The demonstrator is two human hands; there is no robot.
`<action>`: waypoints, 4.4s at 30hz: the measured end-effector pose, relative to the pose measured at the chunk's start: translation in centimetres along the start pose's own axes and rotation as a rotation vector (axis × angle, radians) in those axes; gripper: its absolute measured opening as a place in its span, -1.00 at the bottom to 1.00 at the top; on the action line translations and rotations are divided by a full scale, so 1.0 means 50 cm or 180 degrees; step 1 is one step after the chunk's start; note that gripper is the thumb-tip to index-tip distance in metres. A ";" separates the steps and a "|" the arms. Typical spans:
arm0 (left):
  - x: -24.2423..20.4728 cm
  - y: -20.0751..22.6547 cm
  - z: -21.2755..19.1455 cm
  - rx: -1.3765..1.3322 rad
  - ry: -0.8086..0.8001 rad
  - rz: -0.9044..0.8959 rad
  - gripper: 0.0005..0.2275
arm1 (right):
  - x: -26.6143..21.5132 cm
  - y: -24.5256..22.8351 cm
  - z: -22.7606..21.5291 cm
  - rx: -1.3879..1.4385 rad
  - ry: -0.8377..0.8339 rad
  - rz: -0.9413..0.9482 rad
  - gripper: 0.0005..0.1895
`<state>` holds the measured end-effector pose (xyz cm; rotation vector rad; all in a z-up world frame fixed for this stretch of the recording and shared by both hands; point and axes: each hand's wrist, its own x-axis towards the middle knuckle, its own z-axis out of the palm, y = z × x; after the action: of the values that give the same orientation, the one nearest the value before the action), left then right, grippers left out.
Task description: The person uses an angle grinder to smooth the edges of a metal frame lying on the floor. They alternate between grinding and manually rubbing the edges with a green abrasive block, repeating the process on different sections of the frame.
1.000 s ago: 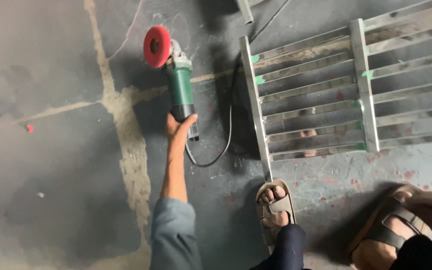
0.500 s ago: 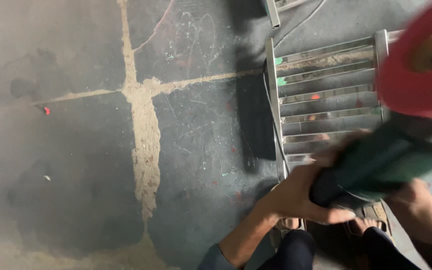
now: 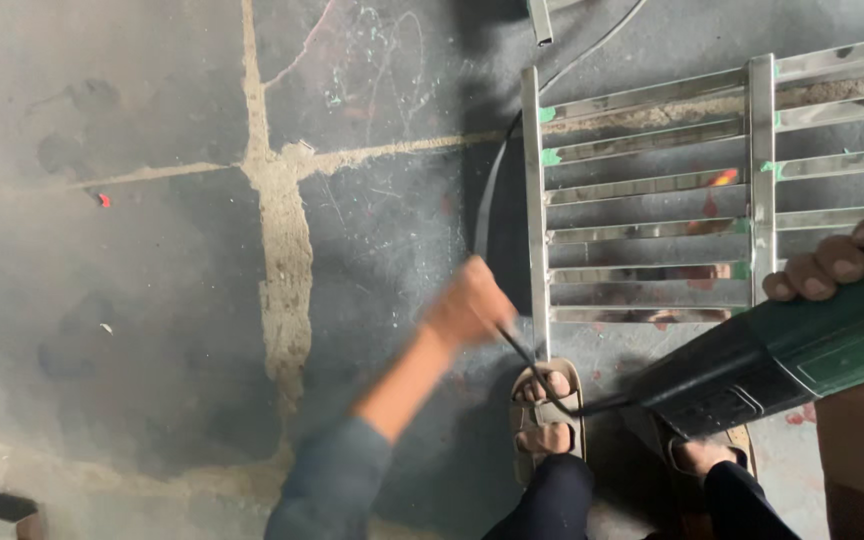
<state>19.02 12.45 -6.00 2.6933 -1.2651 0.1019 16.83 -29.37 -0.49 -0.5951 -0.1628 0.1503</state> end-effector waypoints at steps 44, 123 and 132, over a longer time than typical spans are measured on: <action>0.195 0.467 0.110 -0.5265 -0.0851 -0.0146 -0.24 | -0.113 -0.094 -0.220 0.0362 0.0050 0.0514 -0.83; -0.008 0.275 0.220 -0.1832 0.1104 -0.3677 -0.62 | 0.192 0.224 0.169 -0.4132 0.0760 0.2716 -0.46; -0.005 0.272 0.223 -0.1772 0.1001 -0.3700 -0.61 | 0.206 0.223 0.161 -0.4243 0.0692 0.2645 -0.44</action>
<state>8.30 2.13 -15.38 2.3329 0.3984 0.0121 24.25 -13.92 0.87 -1.9867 0.2488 0.8081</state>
